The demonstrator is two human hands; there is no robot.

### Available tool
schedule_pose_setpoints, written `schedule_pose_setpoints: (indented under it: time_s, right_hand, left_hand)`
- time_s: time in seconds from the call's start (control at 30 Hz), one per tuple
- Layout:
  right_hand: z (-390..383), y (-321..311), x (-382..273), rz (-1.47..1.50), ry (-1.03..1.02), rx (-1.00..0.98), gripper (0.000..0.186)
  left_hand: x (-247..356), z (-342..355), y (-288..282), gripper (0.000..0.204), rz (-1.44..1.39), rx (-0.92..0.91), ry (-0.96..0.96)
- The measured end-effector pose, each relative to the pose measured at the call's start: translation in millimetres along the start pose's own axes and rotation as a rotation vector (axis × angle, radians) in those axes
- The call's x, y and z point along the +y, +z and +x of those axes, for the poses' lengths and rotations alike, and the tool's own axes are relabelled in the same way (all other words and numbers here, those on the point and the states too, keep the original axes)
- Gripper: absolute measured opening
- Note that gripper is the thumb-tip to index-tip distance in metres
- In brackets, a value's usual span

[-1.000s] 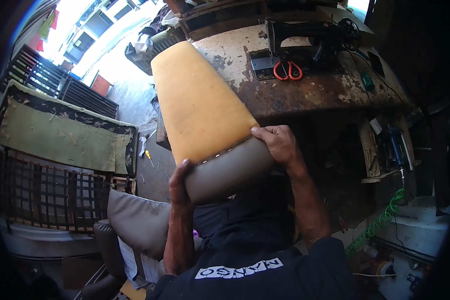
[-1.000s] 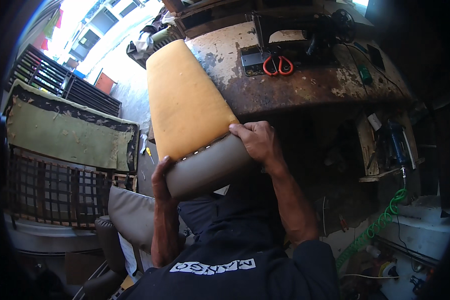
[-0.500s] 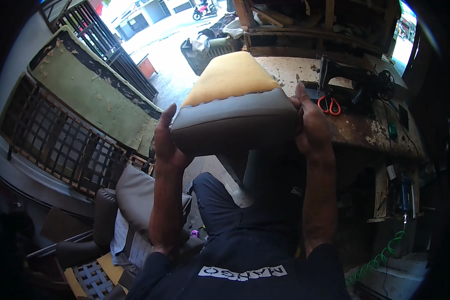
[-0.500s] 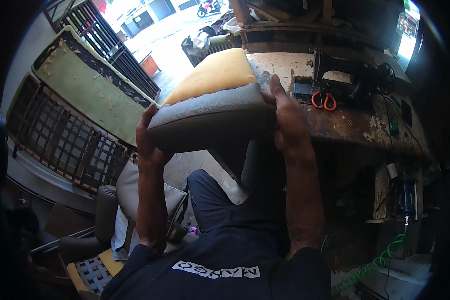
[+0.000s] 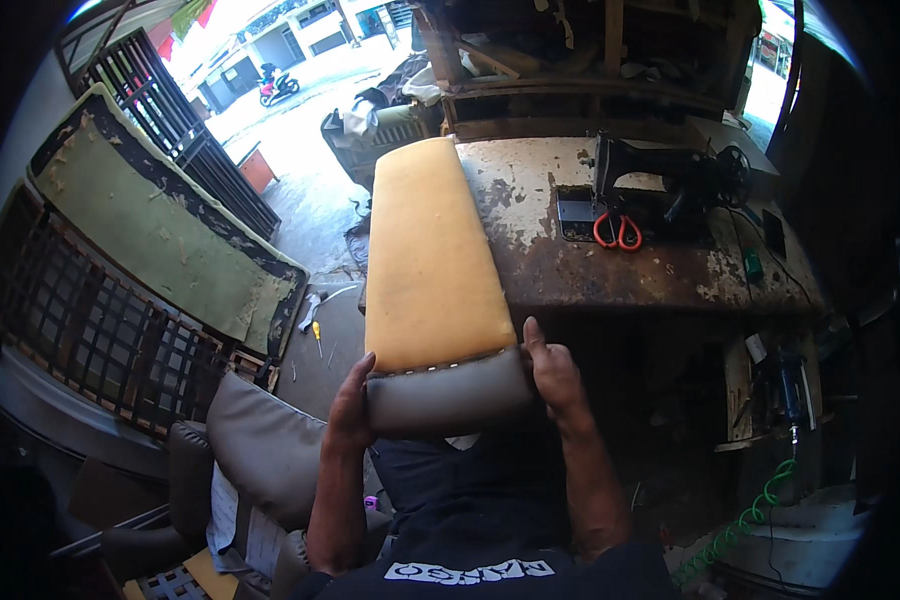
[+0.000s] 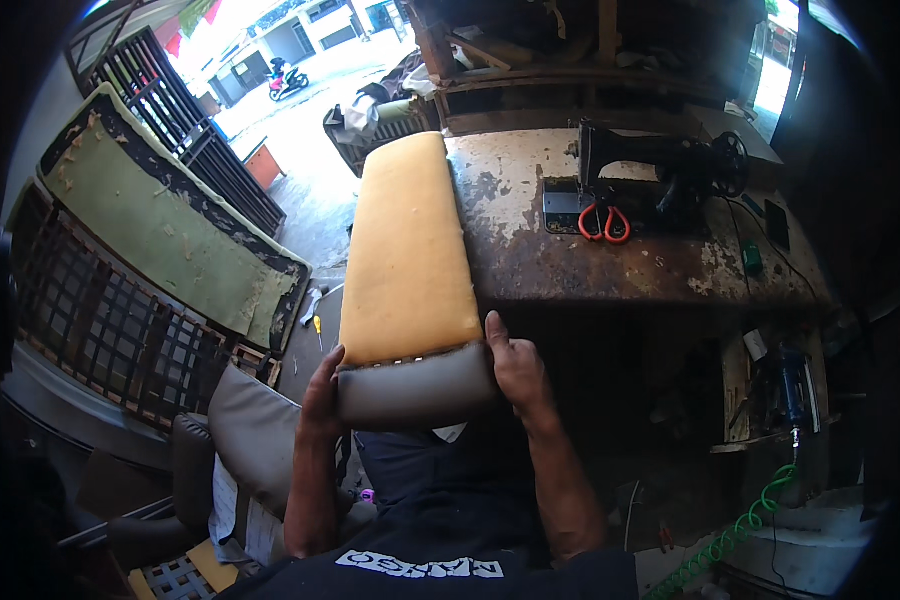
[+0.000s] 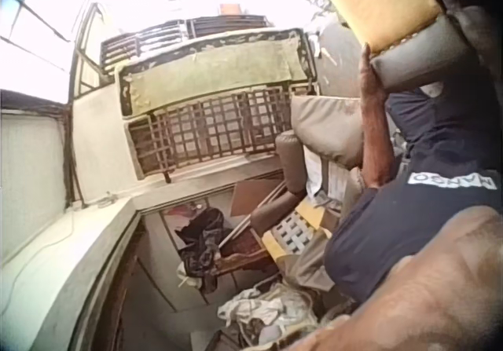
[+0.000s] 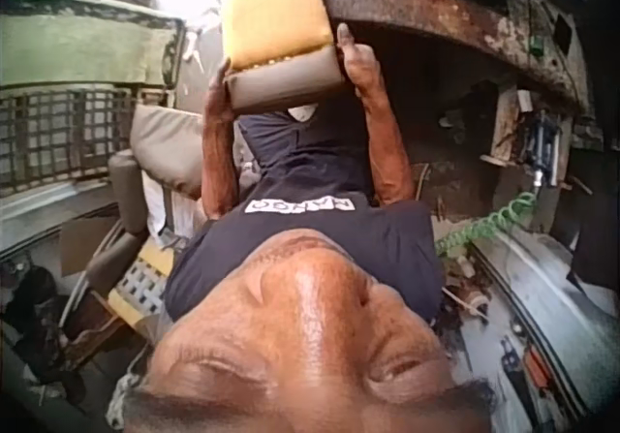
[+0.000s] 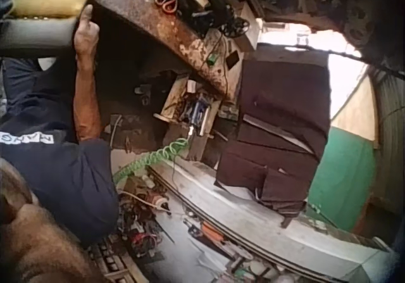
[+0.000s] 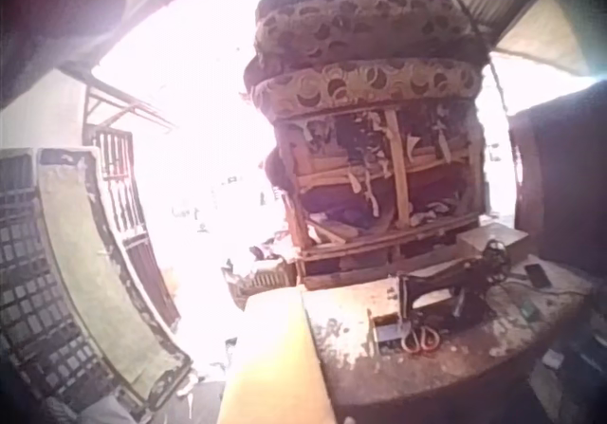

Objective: The person stretches a fabric cover over a foam cushion and secures the edges to a wooden board using a pneumatic staple gun.

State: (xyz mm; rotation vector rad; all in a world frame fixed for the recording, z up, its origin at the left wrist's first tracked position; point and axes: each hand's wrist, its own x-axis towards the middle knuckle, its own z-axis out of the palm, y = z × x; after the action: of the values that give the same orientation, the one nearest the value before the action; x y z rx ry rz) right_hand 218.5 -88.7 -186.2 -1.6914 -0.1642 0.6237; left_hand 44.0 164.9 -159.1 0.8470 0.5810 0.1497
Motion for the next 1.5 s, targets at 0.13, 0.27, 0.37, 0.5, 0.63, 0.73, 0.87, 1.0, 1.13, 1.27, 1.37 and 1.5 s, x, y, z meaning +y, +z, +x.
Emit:
schedule_pose_setpoints:
  time_s: [0.13,0.27,0.37,0.5,0.63,0.73,0.87,1.0,1.13,1.27,1.37,1.5]
  right_hand:
    - [4,11,21,-0.325,0.148,-0.062,0.097]
    - [25,28,36,-0.227,-0.075,-0.021,0.096]
    - [58,43,39,-0.070,-0.174,-0.091,0.086]
    - [40,42,49,-0.098,-0.272,0.054,0.086]
    - [-34,70,50,-0.032,-0.242,-0.011,0.076]
    - [-78,69,68,-0.008,-0.126,0.024,0.066]
    - [-107,53,112,0.189,-0.163,0.073,0.064]
    - [-109,54,121,-0.080,-0.236,0.005,0.081]
    - [-101,33,123,-0.260,-0.242,-0.091,0.077]
    - [-70,-10,114,-0.306,-0.171,0.167,0.068]
    - [-50,-16,69,-0.433,-0.267,0.357,0.058]
    - [-27,-31,45,-0.572,-0.352,0.484,0.054]
  left_hand:
    - [-25,21,-25,0.063,0.156,0.086,-0.049]
    - [-29,60,-43,0.070,0.445,0.158,0.095]
    - [-30,86,-9,0.074,0.556,0.200,0.131]
    - [-42,79,-19,0.074,0.630,0.139,0.199]
    - [-68,38,-78,0.071,0.443,0.155,0.350]
    - [-93,11,-79,0.056,0.662,0.286,0.318]
    - [-109,-12,-45,0.062,0.820,0.253,0.221]
    - [-114,-35,-55,0.062,0.818,0.220,0.222]
    - [-110,-49,-79,0.054,0.830,0.262,0.470]
    - [-71,-73,-158,0.035,0.712,0.681,0.441]
    - [-67,-105,-277,0.023,0.857,1.271,0.535]
    - [-76,-203,-442,0.022,1.041,1.741,0.295]
